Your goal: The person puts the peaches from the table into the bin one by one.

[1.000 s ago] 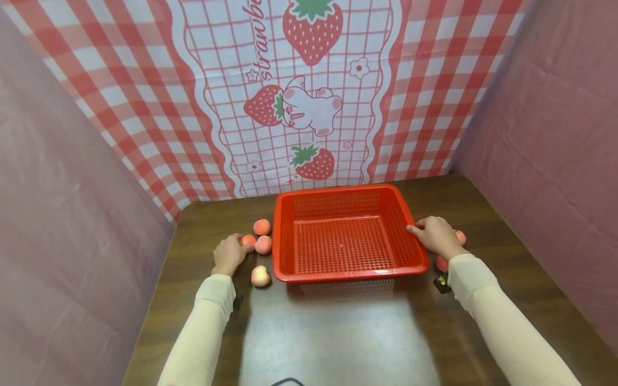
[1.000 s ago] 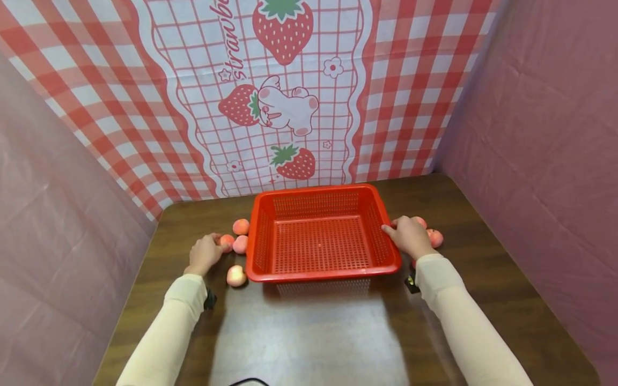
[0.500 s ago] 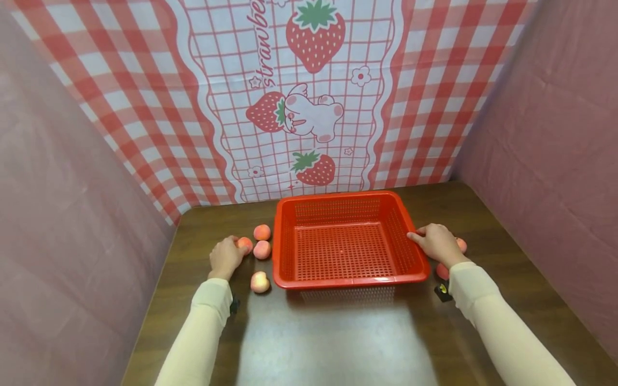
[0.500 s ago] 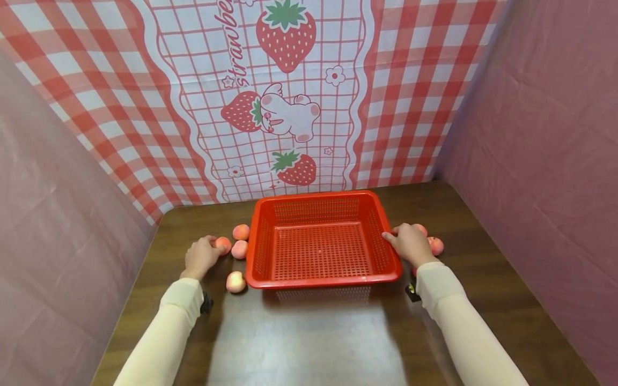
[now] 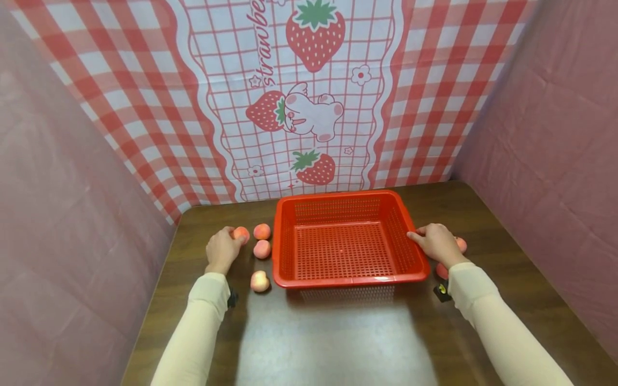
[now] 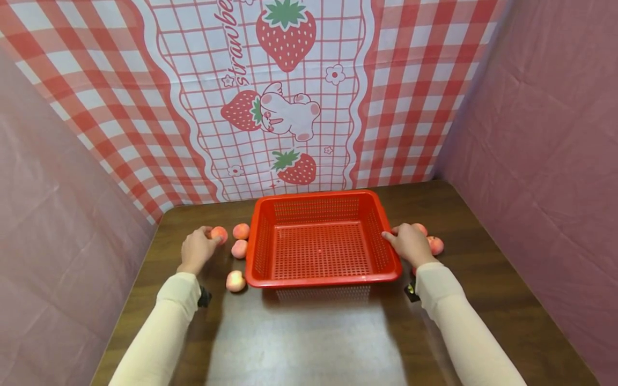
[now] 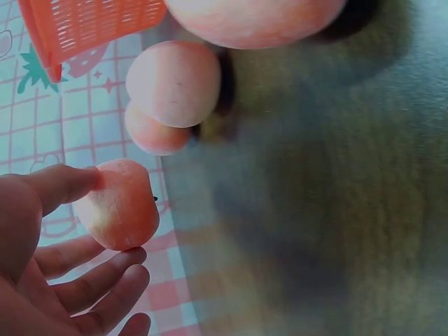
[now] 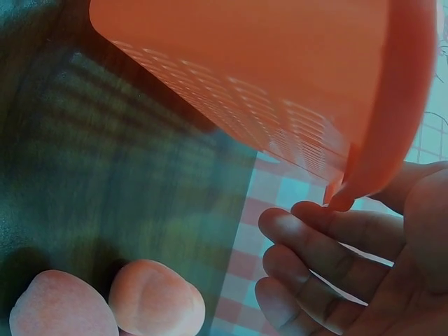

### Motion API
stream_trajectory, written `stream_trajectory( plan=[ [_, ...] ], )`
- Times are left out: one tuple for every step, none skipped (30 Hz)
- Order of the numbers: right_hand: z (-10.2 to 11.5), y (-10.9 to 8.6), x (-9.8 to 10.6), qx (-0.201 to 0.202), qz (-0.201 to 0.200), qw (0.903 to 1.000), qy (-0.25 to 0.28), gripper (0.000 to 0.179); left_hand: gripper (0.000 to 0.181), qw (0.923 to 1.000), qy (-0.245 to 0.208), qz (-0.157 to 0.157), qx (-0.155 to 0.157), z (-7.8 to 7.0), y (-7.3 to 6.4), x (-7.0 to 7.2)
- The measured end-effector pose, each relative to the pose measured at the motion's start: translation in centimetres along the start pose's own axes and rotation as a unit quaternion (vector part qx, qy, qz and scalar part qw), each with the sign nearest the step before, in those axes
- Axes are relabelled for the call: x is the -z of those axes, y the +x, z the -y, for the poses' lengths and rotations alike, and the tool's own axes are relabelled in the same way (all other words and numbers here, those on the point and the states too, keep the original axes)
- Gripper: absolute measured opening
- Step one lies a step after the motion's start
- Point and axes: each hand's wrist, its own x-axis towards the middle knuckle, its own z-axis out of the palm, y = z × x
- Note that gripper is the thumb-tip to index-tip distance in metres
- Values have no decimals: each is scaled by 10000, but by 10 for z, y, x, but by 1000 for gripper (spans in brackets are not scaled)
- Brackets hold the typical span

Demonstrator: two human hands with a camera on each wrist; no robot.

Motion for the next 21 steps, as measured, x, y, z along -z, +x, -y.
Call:
stream_trajectory(
  plan=[
    [-1,0,0,14,14,10000,3,46,48,10000,-23,-17,-9,-1,1,1],
    [-1,0,0,31,35,10000,10,46,48,10000,-46,-30,-20,-2,1,2],
    [-1,0,0,49,70,10000,27,47,48,10000,-64,-45,-35,-4,2,3],
    [-1,0,0,67,109,9999,48,47,48,9999,-69,-56,-57,-5,2,4],
    [-1,0,-1,64,117,9999,54,47,48,9999,-93,-63,-68,-6,3,4],
    [-1,0,-1,70,122,9999,62,47,48,9999,-119,-65,-82,-7,3,5],
    [-2,0,-1,79,124,9999,69,47,48,9998,-127,-64,-100,-8,4,5],
    [-2,0,-1,80,135,9998,96,47,48,9998,-128,-60,-109,-9,4,6],
    [-2,-1,-1,78,139,9998,107,47,48,9998,-125,-62,-118,-10,4,6],
    [-2,0,-1,69,143,9998,127,47,48,9998,-132,-61,-119,-11,4,7],
    [-1,-1,-2,55,148,9998,155,47,48,9998,-149,-64,-114,-12,5,7],
    [-1,-1,-2,49,155,9997,180,47,48,9998,-149,-75,-116,-13,5,8],
    [-1,-1,-2,48,152,9997,190,47,47,9998,-157,-87,-113,-14,5,8],
    [-1,-1,-2,40,148,9997,201,47,47,9997,-168,-101,-112,-14,5,9],
    [-1,-1,-2,38,132,9997,188,47,47,9997,-178,-120,-117,-15,6,9],
    [-1,-1,-2,43,112,9998,180,47,47,9996,-194,-137,-125,-16,6,10],
    [-1,-1,-3,45,89,9998,163,47,47,9996,-214,-155,-137,-17,6,10],
    [-2,-1,-3,44,73,9999,151,47,47,9995,-230,-176,-157,-18,7,11],
    [-2,-1,-3,40,54,9999,141,47,47,9993,-248,-198,-183,-19,7,12],
    [-1,-1,-3,41,35,9999,128,47,47,9992,-260,-220,-207,-21,8,13],
    [-1,-1,-3,33,31,9999,124,47,47,9990,-285,-240,-232,-22,8,14]
  ],
)
